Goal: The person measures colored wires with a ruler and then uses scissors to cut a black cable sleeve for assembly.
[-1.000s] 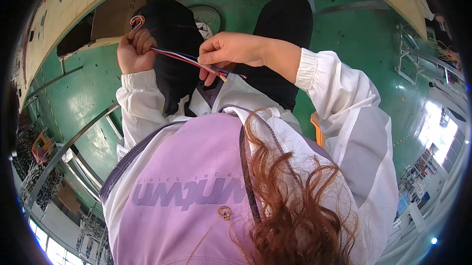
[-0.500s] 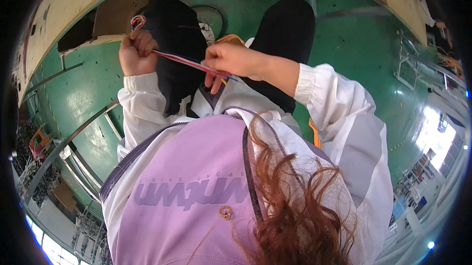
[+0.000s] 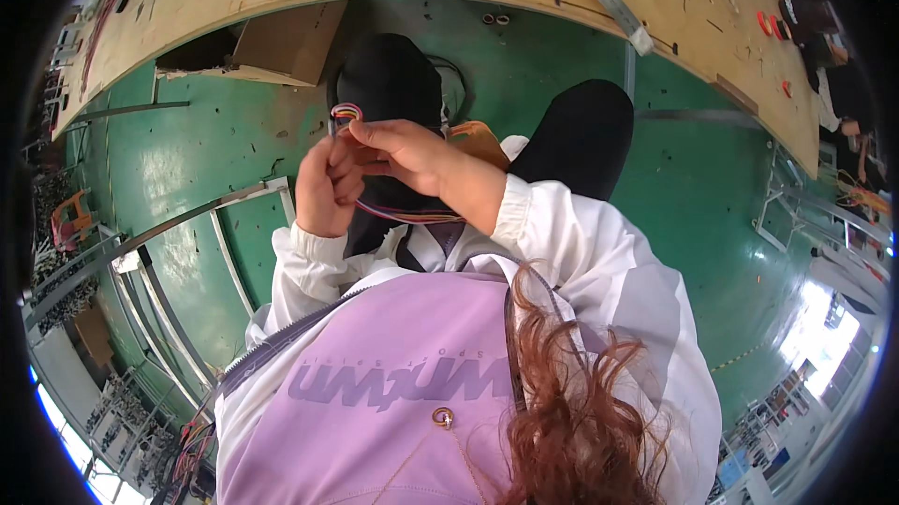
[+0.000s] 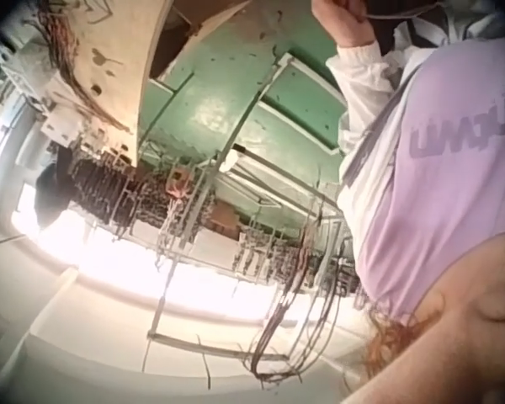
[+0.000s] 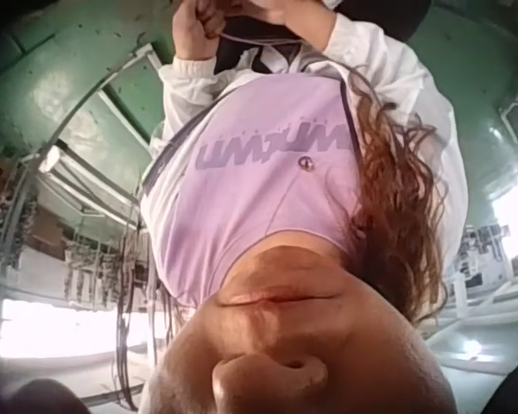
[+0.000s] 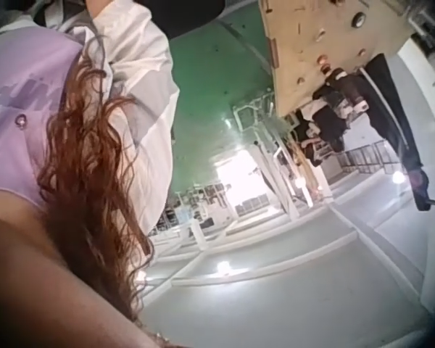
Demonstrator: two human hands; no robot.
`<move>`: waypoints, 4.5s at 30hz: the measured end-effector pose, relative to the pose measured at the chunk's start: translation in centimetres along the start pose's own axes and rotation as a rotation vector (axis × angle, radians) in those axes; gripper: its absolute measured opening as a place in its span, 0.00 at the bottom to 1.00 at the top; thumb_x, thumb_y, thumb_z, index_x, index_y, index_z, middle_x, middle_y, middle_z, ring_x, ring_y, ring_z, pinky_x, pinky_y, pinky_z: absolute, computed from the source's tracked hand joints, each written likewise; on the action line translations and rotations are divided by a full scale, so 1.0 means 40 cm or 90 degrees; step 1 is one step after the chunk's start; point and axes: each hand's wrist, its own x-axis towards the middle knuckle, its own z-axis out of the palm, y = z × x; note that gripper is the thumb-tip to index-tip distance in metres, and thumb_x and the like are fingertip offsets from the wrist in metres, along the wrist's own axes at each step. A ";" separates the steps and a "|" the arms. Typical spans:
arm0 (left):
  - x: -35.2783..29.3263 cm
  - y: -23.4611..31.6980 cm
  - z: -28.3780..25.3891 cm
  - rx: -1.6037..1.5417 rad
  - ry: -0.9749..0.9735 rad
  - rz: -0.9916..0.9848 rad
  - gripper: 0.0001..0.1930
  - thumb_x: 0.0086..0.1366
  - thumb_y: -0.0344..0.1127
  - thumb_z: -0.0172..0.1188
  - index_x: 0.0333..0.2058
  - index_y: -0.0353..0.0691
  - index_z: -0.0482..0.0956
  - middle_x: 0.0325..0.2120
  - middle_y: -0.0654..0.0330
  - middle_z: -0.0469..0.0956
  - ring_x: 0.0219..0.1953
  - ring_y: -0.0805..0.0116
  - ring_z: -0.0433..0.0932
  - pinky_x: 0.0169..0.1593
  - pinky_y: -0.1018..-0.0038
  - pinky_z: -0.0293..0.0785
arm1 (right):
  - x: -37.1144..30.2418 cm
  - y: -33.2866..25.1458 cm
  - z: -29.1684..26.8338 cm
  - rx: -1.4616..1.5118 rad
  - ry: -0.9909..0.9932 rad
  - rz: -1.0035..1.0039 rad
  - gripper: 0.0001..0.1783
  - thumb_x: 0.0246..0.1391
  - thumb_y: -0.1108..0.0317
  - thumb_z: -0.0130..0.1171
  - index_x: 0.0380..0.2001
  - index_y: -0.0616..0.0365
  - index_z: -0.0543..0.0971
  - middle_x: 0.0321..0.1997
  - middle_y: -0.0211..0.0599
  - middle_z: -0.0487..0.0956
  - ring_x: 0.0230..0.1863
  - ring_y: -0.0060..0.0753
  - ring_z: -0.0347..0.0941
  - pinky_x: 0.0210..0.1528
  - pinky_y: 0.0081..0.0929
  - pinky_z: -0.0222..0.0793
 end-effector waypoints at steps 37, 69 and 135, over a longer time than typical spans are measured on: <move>0.009 -0.132 -0.015 0.193 0.103 0.167 0.16 0.65 0.37 0.43 0.19 0.38 0.66 0.13 0.71 0.61 0.13 0.82 0.56 0.15 0.80 0.49 | 0.064 -0.003 0.009 -0.020 0.066 -0.073 0.11 0.56 0.64 0.49 0.26 0.60 0.74 0.30 0.34 0.74 0.38 0.31 0.71 0.44 0.25 0.65; 0.151 -0.087 -0.021 0.996 -0.497 0.632 0.15 0.52 0.40 0.55 0.12 0.38 0.75 0.10 0.58 0.71 0.14 0.60 0.70 0.27 0.68 0.67 | 0.110 -0.105 -0.015 -0.299 0.111 0.158 0.15 0.59 0.56 0.46 0.25 0.55 0.68 0.13 0.17 0.55 0.13 0.10 0.44 0.14 0.12 0.37; 0.147 -0.123 0.059 0.635 -0.391 0.338 0.16 0.61 0.37 0.47 0.17 0.34 0.70 0.15 0.50 0.72 0.21 0.47 0.71 0.28 0.60 0.68 | 0.245 -0.239 -0.022 -0.899 0.121 -0.457 0.21 0.58 0.57 0.48 0.46 0.63 0.69 0.39 0.42 0.75 0.43 0.33 0.71 0.45 0.25 0.66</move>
